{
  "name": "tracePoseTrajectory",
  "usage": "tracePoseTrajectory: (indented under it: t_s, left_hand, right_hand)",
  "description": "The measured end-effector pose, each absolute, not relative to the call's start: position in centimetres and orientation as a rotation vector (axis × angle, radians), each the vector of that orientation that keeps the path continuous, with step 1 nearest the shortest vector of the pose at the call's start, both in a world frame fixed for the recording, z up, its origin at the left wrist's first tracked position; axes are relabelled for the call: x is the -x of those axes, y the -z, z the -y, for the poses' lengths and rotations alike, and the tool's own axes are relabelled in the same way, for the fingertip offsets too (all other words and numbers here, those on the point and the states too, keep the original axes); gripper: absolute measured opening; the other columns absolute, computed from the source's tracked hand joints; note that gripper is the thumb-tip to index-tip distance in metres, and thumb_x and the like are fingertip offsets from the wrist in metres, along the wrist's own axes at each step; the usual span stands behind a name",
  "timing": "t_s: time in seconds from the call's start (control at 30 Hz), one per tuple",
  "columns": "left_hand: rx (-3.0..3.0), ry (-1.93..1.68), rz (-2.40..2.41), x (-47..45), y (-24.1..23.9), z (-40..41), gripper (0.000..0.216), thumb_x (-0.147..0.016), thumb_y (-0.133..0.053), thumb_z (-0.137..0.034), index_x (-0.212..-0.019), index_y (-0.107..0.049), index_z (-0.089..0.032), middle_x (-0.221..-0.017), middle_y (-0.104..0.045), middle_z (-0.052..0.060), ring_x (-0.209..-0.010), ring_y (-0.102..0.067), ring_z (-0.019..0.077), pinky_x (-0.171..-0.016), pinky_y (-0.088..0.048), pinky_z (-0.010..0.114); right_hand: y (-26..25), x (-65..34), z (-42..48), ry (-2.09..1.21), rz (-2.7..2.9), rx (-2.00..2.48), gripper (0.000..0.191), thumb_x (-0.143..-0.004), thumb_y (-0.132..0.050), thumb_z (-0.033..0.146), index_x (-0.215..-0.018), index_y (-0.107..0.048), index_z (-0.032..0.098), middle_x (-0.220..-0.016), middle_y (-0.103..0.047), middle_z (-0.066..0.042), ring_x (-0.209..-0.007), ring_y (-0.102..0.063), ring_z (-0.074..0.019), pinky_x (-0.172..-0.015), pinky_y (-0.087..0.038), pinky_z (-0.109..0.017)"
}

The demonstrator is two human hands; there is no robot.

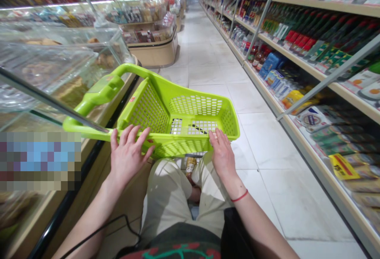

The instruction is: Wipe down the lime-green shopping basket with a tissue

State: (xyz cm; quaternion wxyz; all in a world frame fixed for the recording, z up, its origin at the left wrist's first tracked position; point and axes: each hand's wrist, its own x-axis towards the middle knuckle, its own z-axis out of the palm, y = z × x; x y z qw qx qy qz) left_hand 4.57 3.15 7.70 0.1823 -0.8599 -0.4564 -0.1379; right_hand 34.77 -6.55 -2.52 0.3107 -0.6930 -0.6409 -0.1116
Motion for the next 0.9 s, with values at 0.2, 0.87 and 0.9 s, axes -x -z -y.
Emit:
tracePoseTrajectory:
  t_s: [0.2,0.87,0.9]
  left_hand:
    - [2.453,0.423,1.292,-4.5,-7.6,-3.2,0.050,-0.094,-0.054,-0.040,-0.141,-0.053,-0.022,-0.142,-0.056,0.017,-0.139,-0.045,0.0347,-0.122,-0.014,0.060]
    - [2.462,0.412,1.305,-4.5,-7.6,-3.2,0.051,-0.093,-0.054,-0.040,-0.141,-0.054,-0.022,-0.142,-0.056,0.017,-0.140,-0.043,0.0351,-0.123,-0.013,0.060]
    - [2.462,0.410,1.304,-4.5,-7.7,-3.2,0.050,-0.093,-0.054,-0.039,-0.141,-0.054,-0.022,-0.142,-0.056,0.017,-0.139,-0.044,0.0352,-0.122,-0.014,0.060]
  right_hand:
    - [2.4,-34.4,6.2,0.273,1.728,1.781,0.086,-0.078,-0.034,-0.013,-0.154,-0.040,0.028,-0.158,-0.044,-0.012,-0.147,-0.038,-0.0263,-0.119,-0.039,-0.054]
    - [2.9,-36.0,6.6,0.274,1.636,1.856,0.084,-0.072,-0.037,-0.012,-0.146,-0.051,0.027,-0.156,-0.045,-0.011,-0.146,-0.040,-0.0266,-0.118,-0.038,-0.054]
    - [2.9,-36.3,6.6,0.266,1.647,1.848,0.083,-0.072,-0.037,-0.011,-0.145,-0.052,0.026,-0.156,-0.046,-0.011,-0.146,-0.041,-0.0265,-0.118,-0.038,-0.054]
